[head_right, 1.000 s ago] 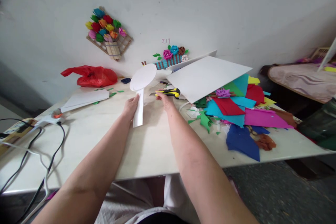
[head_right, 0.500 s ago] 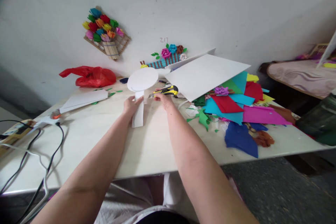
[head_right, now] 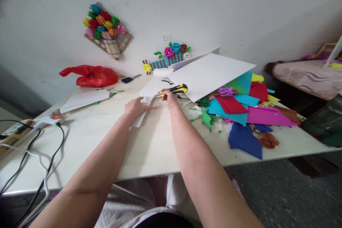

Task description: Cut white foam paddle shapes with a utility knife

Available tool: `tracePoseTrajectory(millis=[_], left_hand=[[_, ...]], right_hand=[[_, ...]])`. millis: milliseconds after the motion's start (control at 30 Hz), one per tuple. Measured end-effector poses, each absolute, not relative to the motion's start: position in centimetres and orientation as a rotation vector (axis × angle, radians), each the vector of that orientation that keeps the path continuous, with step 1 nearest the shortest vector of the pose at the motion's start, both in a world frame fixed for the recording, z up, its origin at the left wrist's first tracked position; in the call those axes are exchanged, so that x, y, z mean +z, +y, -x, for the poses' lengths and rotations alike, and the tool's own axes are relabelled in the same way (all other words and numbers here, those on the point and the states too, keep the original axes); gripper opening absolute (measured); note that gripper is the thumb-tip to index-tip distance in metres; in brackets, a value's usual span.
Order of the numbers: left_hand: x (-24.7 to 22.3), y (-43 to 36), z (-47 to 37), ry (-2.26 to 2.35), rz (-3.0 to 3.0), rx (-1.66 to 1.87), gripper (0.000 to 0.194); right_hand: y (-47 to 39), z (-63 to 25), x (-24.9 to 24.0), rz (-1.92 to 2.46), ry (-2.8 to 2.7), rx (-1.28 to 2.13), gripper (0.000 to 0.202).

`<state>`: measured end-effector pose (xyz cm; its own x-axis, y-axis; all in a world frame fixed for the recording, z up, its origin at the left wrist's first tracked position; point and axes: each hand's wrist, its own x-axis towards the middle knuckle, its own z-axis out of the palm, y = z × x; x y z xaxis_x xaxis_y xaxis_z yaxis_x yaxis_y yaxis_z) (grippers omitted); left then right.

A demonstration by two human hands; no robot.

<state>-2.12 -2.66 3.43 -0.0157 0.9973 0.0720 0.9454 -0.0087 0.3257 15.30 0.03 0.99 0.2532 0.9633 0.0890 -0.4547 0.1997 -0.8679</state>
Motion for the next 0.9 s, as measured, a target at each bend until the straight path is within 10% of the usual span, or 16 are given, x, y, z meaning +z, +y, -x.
tracePoseTrajectory(millis=[400,900], left_hand=[[3.4,-2.7,4.0,2.158,-2.223,0.268,0.046],[3.3,-2.5,7.2,2.363,-2.036,0.177,0.053]], right_hand=[[-0.1,-15.2,0.9,0.745,-0.755,1.191,0.015],[0.5,-13.5,0.2,0.787,-0.917,1.184,0.02]])
